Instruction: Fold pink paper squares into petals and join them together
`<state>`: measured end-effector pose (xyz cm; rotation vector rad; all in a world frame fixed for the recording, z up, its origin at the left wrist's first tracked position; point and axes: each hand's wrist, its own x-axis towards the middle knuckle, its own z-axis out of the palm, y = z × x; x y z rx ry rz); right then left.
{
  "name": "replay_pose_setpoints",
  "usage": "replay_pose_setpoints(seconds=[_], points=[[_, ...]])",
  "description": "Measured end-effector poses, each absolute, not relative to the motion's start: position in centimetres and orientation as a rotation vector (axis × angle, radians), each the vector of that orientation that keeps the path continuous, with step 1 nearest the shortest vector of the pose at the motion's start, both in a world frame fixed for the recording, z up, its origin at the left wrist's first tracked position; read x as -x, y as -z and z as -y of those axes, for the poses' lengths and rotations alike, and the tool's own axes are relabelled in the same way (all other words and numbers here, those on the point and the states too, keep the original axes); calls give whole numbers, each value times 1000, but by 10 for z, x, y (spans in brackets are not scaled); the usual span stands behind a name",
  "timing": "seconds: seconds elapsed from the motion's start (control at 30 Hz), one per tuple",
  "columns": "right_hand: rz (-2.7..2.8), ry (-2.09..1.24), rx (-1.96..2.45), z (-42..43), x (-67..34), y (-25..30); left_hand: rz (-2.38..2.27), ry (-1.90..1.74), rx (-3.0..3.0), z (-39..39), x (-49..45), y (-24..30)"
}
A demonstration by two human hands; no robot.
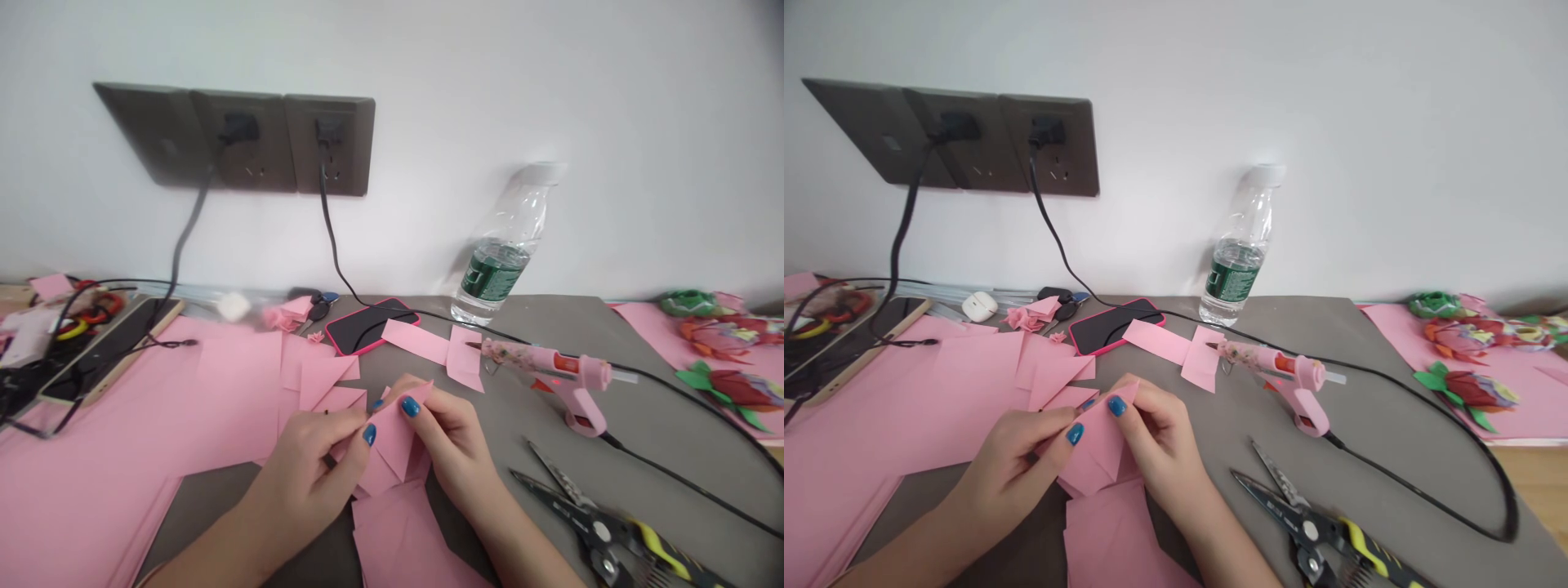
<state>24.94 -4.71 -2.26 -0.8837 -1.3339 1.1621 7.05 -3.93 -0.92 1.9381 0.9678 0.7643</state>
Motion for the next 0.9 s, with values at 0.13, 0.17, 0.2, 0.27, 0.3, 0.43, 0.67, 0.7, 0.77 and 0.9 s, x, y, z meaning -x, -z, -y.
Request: replay_pose_setpoints(seconds=[0.13, 0.17, 0.2, 0.27, 0.3, 0.43, 0.67, 0.7, 0.77, 0.9], points=[[1332, -1231, 885, 48, -246, 22, -952, -767, -1911, 39, -71, 7], [1323, -1255, 885, 48, -245, 22, -951, -772, -1915, 39, -71, 6], [1318, -1270, 886, 49, -244, 23, -950, -777, -1920, 39, -71, 6], [1338, -1264, 897, 49, -243, 23, -946, -784, -1927, 39, -70, 5], [1364, -1251, 903, 50, -243, 23, -943, -783, -1928, 39, -70, 5], [1478, -1217, 908, 50, -245, 23, -930, -774, -1922, 39, -69, 4], [1410, -1170, 989, 50, -247, 23, -900, -703, -1886, 38, -69, 4], [1397, -1173, 973, 49, -247, 23, -897, -697, -1864, 38, -69, 3], [1368, -1180, 943, 49, -248, 24, -893, -689, -1797, 37, -69, 2], [1301, -1195, 956, 48, -250, 28, -896, -637, -1613, 37, -67, 0]])
